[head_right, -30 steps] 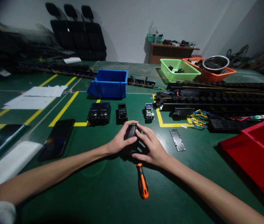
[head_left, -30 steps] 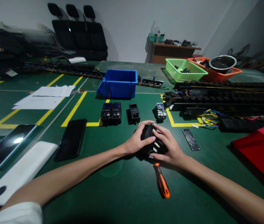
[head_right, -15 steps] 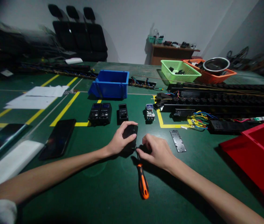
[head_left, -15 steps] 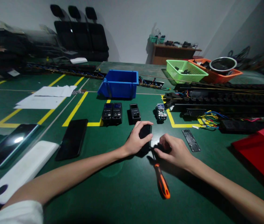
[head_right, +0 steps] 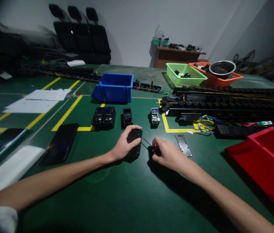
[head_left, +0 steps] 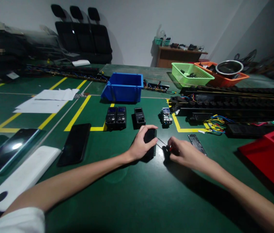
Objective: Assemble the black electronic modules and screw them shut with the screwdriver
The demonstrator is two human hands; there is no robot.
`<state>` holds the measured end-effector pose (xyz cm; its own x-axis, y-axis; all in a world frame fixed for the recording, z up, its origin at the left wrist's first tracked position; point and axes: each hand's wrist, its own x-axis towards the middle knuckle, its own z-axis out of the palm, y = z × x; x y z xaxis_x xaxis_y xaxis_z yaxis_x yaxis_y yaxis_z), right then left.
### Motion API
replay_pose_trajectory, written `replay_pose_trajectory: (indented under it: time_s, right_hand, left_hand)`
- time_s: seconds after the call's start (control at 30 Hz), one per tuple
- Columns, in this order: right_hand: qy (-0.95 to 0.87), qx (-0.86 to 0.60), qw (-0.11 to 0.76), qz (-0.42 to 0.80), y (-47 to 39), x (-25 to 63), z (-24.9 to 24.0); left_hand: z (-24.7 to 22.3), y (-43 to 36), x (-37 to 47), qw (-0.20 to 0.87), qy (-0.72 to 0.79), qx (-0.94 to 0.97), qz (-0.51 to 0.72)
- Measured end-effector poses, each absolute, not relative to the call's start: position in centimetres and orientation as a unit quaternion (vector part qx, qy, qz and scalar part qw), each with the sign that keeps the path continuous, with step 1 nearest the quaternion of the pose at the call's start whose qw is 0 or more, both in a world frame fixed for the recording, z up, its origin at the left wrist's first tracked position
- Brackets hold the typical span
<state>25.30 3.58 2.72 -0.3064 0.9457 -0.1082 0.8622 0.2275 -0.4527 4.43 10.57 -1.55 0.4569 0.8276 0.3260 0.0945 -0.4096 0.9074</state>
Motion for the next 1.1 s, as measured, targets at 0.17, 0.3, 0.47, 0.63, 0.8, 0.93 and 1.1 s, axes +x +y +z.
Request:
replay_pose_trajectory:
  time_s: [0.17,0.3,0.47,0.63,0.8,0.93,1.1]
  right_hand:
    - [-0.69,-0.57,0.3,0.33,5.9,26.9,2.8]
    - [-0.599,-0.556,0.405,0.41,6.2,26.9,1.5]
    - [-0.528,-0.537,0.498,0.43,5.5,26.3,-0.8]
    - [-0.541,-0.565,0.465,0.414,5.3,26.6,-1.7]
    - [-0.549,-0.555,0.477,0.404,6.2,27.5,-2.0]
    - [-0.533,-0.518,0.504,0.44,6.6,28.0,-2.4]
    - [-0.522,-0.524,0.507,0.443,6.6,28.3,-2.4]
  left_hand:
    - [-1.5,10.5,4.4,0.444,0.321,0.725,0.417]
    - [-1.4,10.6,4.3,0.443,0.325,0.725,0.416]
    - [-1.6,10.8,4.4,0.441,0.332,0.722,0.416]
    - [-1.7,11.0,4.5,0.442,0.328,0.723,0.417]
    - [-1.4,10.8,4.4,0.448,0.331,0.724,0.407]
    - [-1.3,10.5,4.3,0.447,0.337,0.726,0.4]
    - [-1.2,10.1,3.5,0.446,0.334,0.727,0.401]
